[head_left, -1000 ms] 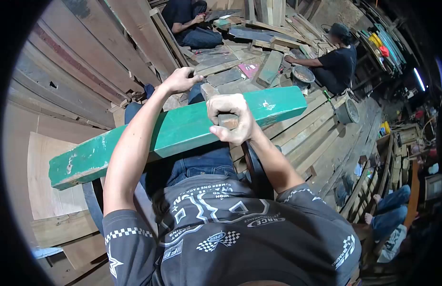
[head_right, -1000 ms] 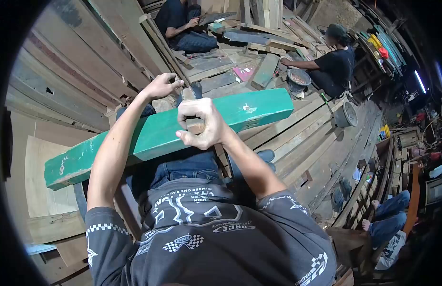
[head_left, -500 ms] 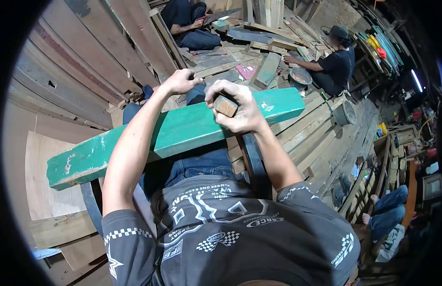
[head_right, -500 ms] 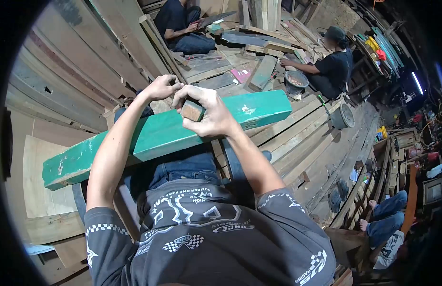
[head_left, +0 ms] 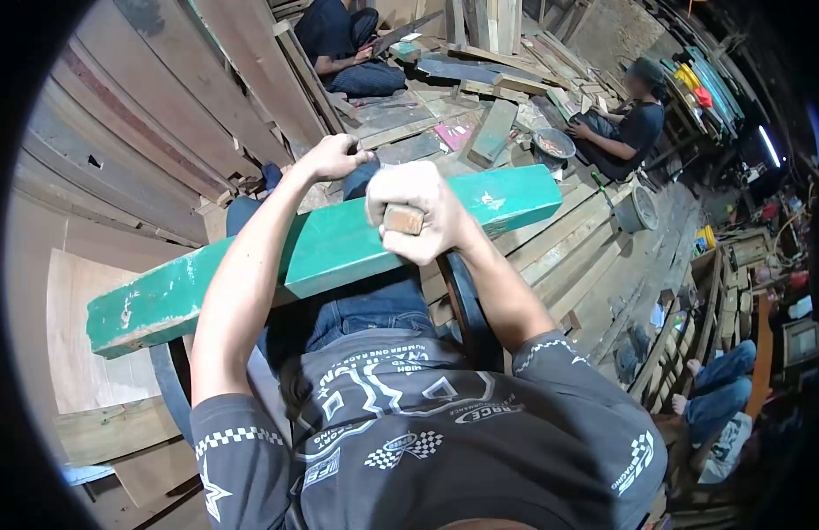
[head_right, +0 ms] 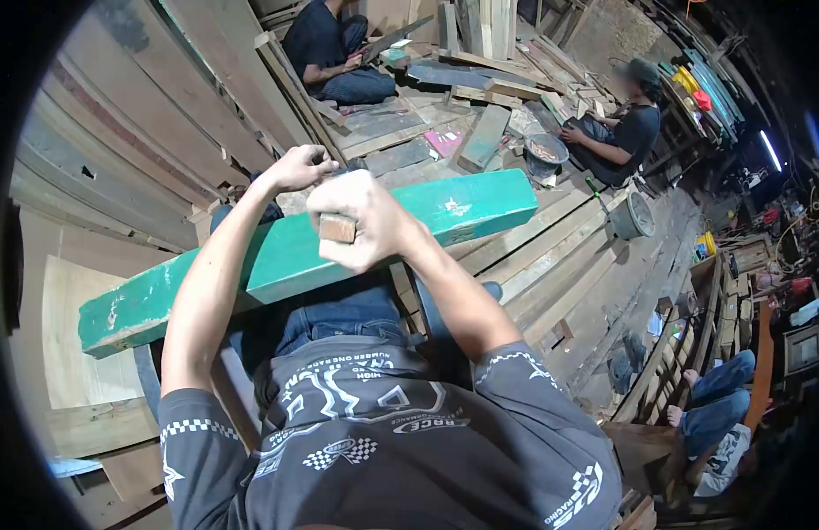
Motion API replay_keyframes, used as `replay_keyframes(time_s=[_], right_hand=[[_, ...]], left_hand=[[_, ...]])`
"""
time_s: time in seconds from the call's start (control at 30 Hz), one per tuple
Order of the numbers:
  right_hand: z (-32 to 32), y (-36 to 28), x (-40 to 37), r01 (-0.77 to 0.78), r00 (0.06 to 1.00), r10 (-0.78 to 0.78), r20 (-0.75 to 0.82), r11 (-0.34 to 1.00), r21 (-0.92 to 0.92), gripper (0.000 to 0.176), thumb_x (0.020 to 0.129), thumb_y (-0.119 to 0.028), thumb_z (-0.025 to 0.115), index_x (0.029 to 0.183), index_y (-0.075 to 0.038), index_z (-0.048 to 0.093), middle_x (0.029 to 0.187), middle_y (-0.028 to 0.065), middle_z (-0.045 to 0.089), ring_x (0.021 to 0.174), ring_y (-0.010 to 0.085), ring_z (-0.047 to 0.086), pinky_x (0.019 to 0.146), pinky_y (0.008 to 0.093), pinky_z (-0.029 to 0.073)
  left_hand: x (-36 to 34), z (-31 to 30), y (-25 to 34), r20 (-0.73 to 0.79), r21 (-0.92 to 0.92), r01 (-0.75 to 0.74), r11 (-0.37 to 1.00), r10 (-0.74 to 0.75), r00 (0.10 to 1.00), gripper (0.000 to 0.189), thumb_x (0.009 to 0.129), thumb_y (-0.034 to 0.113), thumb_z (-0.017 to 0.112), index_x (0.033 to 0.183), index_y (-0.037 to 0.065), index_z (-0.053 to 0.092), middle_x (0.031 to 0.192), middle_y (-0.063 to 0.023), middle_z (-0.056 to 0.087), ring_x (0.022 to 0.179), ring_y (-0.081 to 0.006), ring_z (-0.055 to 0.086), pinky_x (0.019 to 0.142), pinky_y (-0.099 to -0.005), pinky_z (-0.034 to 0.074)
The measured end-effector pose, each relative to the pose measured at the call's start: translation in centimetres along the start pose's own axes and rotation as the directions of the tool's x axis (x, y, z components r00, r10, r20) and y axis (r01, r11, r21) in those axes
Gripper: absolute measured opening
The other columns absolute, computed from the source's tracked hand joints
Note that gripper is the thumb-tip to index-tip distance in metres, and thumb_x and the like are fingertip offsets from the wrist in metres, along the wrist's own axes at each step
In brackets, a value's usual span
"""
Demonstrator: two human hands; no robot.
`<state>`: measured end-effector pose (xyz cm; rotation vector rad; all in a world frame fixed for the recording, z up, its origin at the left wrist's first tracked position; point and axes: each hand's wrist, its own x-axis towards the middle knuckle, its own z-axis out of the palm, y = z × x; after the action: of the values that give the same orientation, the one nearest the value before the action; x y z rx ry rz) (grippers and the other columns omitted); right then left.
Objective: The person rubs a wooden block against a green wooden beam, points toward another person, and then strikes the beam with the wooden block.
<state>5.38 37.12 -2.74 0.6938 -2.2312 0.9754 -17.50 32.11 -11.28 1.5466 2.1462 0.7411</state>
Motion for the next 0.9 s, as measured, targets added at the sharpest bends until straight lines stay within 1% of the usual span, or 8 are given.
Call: replay_keyframes(time_s=[0.07,0.23,0.37,0.43,0.5,0.77,0.83,0.9], right_hand=[[1.2,0.3,0.0,0.028,0.998,-0.027,-0.052,0.999,0.033,0.015,0.054,-0.011,0.064,0.063,-0.008,0.052,0.059,0.0065,0.052,0.052,0.0277,0.054,0.051,0.0347,0.043],[2.3,0.6,-0.4,0.017,0.999,-0.018,0.030,1.000,0.023,0.024,0.054,-0.015,0.069,0.067,-0.003,0.053,0.060,0.0128,0.051,0.056,0.0328,0.055,0.053,0.0389,0.044],[2.7,1.1,-1.0,0.067,0.998,-0.067,0.008,0.997,0.024,0.026,0.050,-0.013,0.067,0.071,-0.002,0.054,0.063,0.0119,0.052,0.057,0.0344,0.054,0.053,0.0391,0.045],[2.8,1.0,-1.1,0.061,0.998,-0.061,-0.020,0.998,0.001,0.027,0.051,-0.016,0.069,0.069,-0.003,0.055,0.061,0.0124,0.053,0.058,0.0337,0.056,0.053,0.0396,0.045],[2.8,1.1,-1.2,0.064,0.998,-0.064,-0.017,0.998,-0.011,0.026,0.051,-0.017,0.069,0.069,-0.003,0.055,0.061,0.0123,0.053,0.058,0.0340,0.056,0.054,0.0401,0.045],[1.7,0.8,-0.4,0.061,0.994,-0.069,-0.081,0.993,-0.098,0.020,0.059,-0.013,0.069,0.072,-0.002,0.058,0.067,0.0129,0.061,0.061,0.0327,0.063,0.058,0.0392,0.051],[-0.4,0.2,1.6,0.047,0.987,-0.064,-0.144,0.992,-0.120,0.015,0.058,-0.012,0.066,0.067,-0.006,0.056,0.062,0.0094,0.057,0.055,0.0314,0.058,0.053,0.0365,0.047],[-2.7,1.4,3.9,0.013,0.986,-0.044,-0.159,0.982,-0.191,0.015,0.060,-0.013,0.067,0.067,-0.005,0.057,0.062,0.0111,0.057,0.056,0.0323,0.059,0.053,0.0355,0.047]], left_hand=[[0.0,-0.4,-0.1,0.031,0.059,-0.005,0.998,0.003,1.000,0.039,0.093,0.038,0.064,0.088,-0.001,0.061,0.082,-0.0193,0.067,0.080,-0.0298,0.067,0.074,-0.0409,0.051],[-0.2,-0.3,-0.7,0.076,0.192,-0.030,0.981,0.016,0.997,0.038,0.090,0.037,0.065,0.100,0.000,0.068,0.095,-0.0219,0.070,0.091,-0.0358,0.068,0.080,-0.0426,0.052],[0.3,0.3,-2.6,0.328,0.369,0.070,0.927,-0.201,0.923,0.048,0.092,0.043,0.059,0.120,0.005,0.066,0.116,-0.0205,0.067,0.107,-0.0353,0.064,0.088,-0.0424,0.052],[-0.4,0.1,-2.7,0.396,0.306,0.202,0.930,-0.318,0.861,0.058,0.093,0.054,0.056,0.124,0.005,0.062,0.113,-0.0193,0.068,0.098,-0.0311,0.067,0.080,-0.0412,0.055],[-0.1,0.4,-3.5,0.455,0.343,0.177,0.922,-0.328,0.828,0.063,0.093,0.055,0.055,0.130,0.004,0.056,0.112,-0.0187,0.068,0.096,-0.0287,0.068,0.079,-0.0410,0.056],[-1.8,-1.4,1.0,0.439,0.371,0.161,0.915,-0.326,0.837,0.058,0.093,0.051,0.054,0.125,0.003,0.060,0.112,-0.0169,0.070,0.091,-0.0284,0.069,0.077,-0.0423,0.055],[1.0,0.6,-5.6,0.531,0.322,0.049,0.946,-0.223,0.817,0.058,0.093,0.049,0.054,0.122,0.000,0.061,0.106,-0.0164,0.071,0.086,-0.0278,0.068,0.074,-0.0414,0.054],[0.7,1.0,-5.3,0.516,0.291,0.102,0.951,-0.246,0.820,0.054,0.093,0.048,0.055,0.117,0.000,0.063,0.100,-0.0163,0.071,0.083,-0.0272,0.067,0.071,-0.0411,0.054]])
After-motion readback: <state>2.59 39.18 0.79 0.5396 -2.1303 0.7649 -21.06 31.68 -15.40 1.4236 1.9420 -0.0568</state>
